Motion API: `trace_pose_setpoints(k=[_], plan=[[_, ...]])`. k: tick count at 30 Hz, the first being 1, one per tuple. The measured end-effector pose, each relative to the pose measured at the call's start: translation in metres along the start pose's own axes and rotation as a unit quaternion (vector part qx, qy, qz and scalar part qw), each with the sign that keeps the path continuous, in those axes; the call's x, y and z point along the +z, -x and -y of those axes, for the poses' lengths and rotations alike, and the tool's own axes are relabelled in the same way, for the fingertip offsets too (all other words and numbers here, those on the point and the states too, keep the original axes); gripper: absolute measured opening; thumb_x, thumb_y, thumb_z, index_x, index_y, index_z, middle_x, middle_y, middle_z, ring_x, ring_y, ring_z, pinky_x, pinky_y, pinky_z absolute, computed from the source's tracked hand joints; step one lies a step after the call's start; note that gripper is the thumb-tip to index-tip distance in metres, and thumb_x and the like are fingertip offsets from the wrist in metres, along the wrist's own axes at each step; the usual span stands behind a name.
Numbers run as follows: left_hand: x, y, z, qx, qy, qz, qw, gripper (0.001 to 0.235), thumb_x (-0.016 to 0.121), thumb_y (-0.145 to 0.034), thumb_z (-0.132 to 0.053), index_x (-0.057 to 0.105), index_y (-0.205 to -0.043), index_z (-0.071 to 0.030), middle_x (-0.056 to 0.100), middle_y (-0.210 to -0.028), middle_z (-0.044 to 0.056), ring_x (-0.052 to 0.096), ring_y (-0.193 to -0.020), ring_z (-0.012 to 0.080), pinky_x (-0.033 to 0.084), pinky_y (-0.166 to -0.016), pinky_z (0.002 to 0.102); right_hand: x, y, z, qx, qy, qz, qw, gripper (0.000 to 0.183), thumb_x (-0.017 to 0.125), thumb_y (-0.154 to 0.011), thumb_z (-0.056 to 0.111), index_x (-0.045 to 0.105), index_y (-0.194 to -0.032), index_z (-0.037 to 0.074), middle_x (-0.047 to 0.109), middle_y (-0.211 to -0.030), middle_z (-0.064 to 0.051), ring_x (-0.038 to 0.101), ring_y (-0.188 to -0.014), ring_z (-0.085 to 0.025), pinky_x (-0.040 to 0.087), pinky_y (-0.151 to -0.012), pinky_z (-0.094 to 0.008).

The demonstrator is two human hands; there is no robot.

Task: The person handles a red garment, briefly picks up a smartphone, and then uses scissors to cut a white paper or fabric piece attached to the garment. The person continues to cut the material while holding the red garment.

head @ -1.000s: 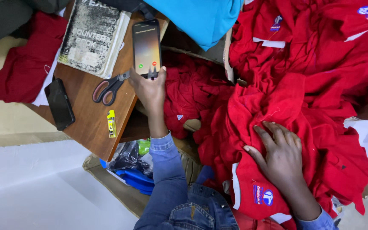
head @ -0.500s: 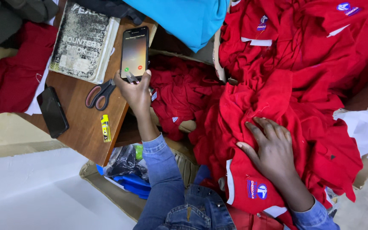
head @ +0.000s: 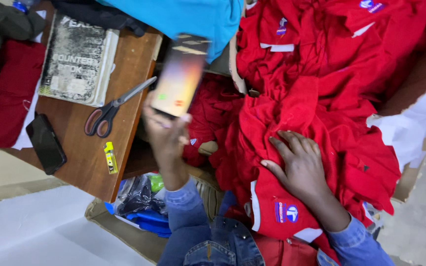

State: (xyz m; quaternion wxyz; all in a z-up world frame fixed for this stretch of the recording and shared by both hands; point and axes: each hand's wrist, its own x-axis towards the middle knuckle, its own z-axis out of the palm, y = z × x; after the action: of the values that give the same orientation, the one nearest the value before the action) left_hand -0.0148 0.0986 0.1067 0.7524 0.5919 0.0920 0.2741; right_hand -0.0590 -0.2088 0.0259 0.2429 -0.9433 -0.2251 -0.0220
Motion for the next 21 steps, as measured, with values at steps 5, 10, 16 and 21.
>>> trace_pose_setpoints(k=[5,10,16,21], plan=[[0.097,0.068,0.074,-0.16,0.241,0.228,0.93,0.106,0.101,-0.045,0.012,0.056,-0.14,-0.006,0.07,-0.119,0.018,0.071,-0.113,0.0275,0.063,-0.089,0.042,0.006,0.003,0.0,0.008,-0.004,-0.008,1.0,0.059,0.067,-0.093,0.058,0.071,-0.132,0.015,0.065,-0.137,-0.014,0.057,-0.14,-0.037,0.042,-0.111,-0.056],[0.169,0.167,0.087,-0.215,0.132,0.38,0.89,0.115,0.099,-0.059,-0.02,0.042,-0.158,-0.003,0.058,-0.127,0.014,0.054,-0.123,0.0248,0.052,-0.102,0.038,-0.016,0.012,0.0,-0.02,0.005,-0.049,0.999,0.065,0.065,-0.092,0.06,0.069,-0.137,0.015,0.063,-0.136,-0.019,0.059,-0.135,-0.038,0.043,-0.108,-0.051],[0.182,0.204,0.086,-0.026,-0.326,0.522,0.787,0.121,0.078,-0.054,-0.071,0.037,-0.161,-0.031,0.062,-0.121,0.033,0.057,-0.112,0.0596,0.042,-0.108,0.062,-0.036,0.019,0.004,-0.094,-0.002,-0.092,0.991,0.076,0.062,-0.09,0.064,0.064,-0.146,0.013,0.06,-0.132,-0.029,0.061,-0.127,-0.04,0.046,-0.103,-0.043],[0.179,0.199,0.084,-0.026,-0.351,0.535,0.768,0.12,0.077,-0.056,-0.072,0.035,-0.162,-0.032,0.058,-0.125,0.036,0.053,-0.12,0.0598,0.038,-0.108,0.066,0.034,0.014,-0.036,-0.111,-0.009,-0.154,0.982,0.077,0.04,-0.097,0.08,0.067,-0.139,0.022,0.062,-0.142,-0.01,0.061,-0.13,-0.032,0.047,-0.099,-0.043]])
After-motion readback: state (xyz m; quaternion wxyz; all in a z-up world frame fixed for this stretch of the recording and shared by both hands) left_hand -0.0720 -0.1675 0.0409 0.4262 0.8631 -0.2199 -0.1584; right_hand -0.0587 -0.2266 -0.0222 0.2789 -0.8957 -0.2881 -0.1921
